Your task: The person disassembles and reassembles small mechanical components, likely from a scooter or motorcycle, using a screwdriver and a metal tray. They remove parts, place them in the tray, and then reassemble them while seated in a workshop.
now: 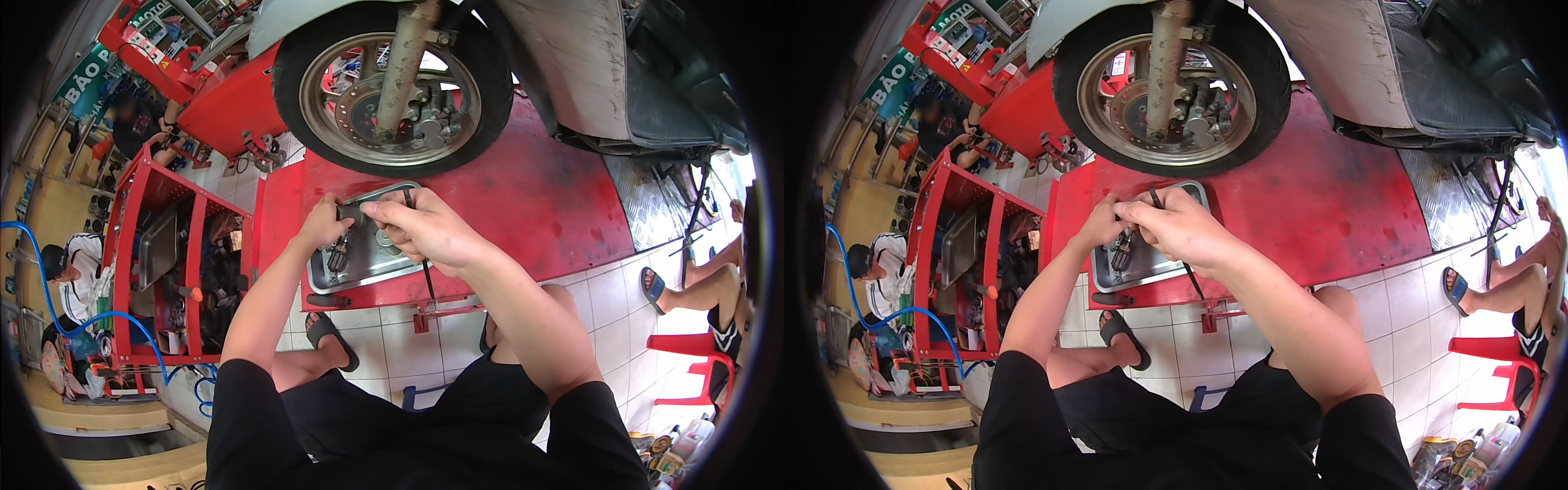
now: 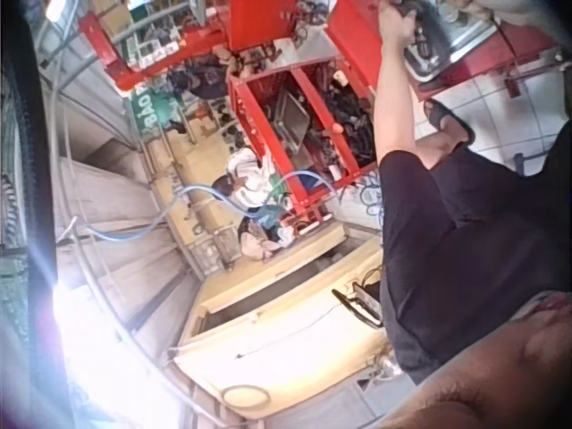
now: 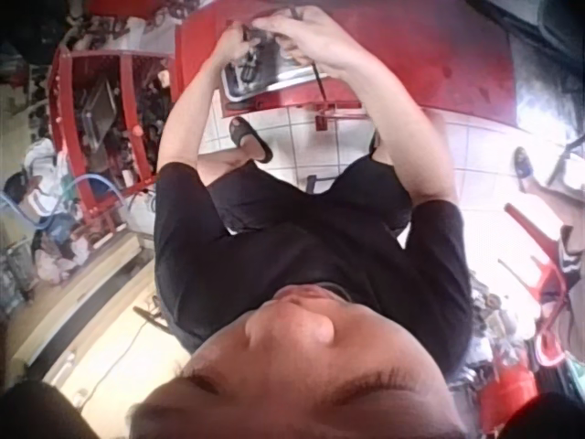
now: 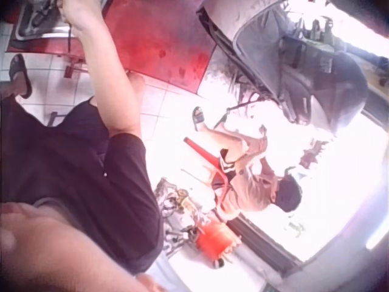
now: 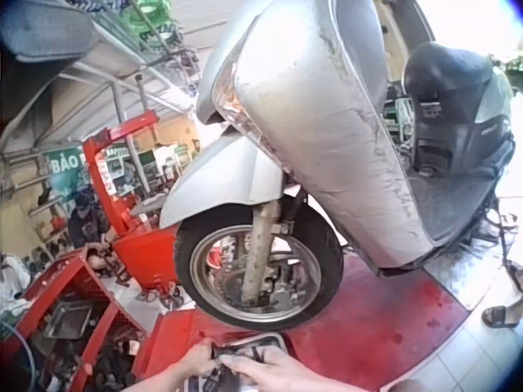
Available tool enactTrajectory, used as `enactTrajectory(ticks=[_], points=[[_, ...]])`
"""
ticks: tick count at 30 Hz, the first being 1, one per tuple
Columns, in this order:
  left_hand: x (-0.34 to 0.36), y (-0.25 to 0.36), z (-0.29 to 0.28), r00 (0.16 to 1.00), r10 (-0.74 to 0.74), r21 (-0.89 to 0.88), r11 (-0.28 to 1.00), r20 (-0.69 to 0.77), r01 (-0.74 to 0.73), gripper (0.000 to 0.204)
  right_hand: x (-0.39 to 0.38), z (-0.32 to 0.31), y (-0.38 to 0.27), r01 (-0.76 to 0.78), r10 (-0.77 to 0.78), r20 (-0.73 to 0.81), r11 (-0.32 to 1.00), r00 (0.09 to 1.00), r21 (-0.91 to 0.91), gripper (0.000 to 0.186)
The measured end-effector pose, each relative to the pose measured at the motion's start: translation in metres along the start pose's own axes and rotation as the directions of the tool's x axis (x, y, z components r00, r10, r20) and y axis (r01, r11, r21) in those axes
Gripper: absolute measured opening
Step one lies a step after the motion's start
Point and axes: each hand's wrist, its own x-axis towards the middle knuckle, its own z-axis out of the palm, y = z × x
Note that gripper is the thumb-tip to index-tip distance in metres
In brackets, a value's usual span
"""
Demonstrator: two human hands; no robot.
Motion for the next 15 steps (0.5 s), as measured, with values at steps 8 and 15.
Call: enactTrajectory(ticks=[8, 15], points=[[0.006, 0.02, 0.009, 0.993, 0.057, 0.144, 0.987, 0.107, -0.072, 0.056, -0.006, 0.005, -0.004, 0.048, -0.048, 0.012, 0.996, 0.999, -0.07, 0.03], [0.002, 0.022, 0.004, 0.995, 0.041, 0.303, 0.95, 0.096, -0.069, 0.048, 0.0, 0.008, 0.005, 0.088, -0.094, -0.017, 0.971, 0.995, -0.222, 0.036]])
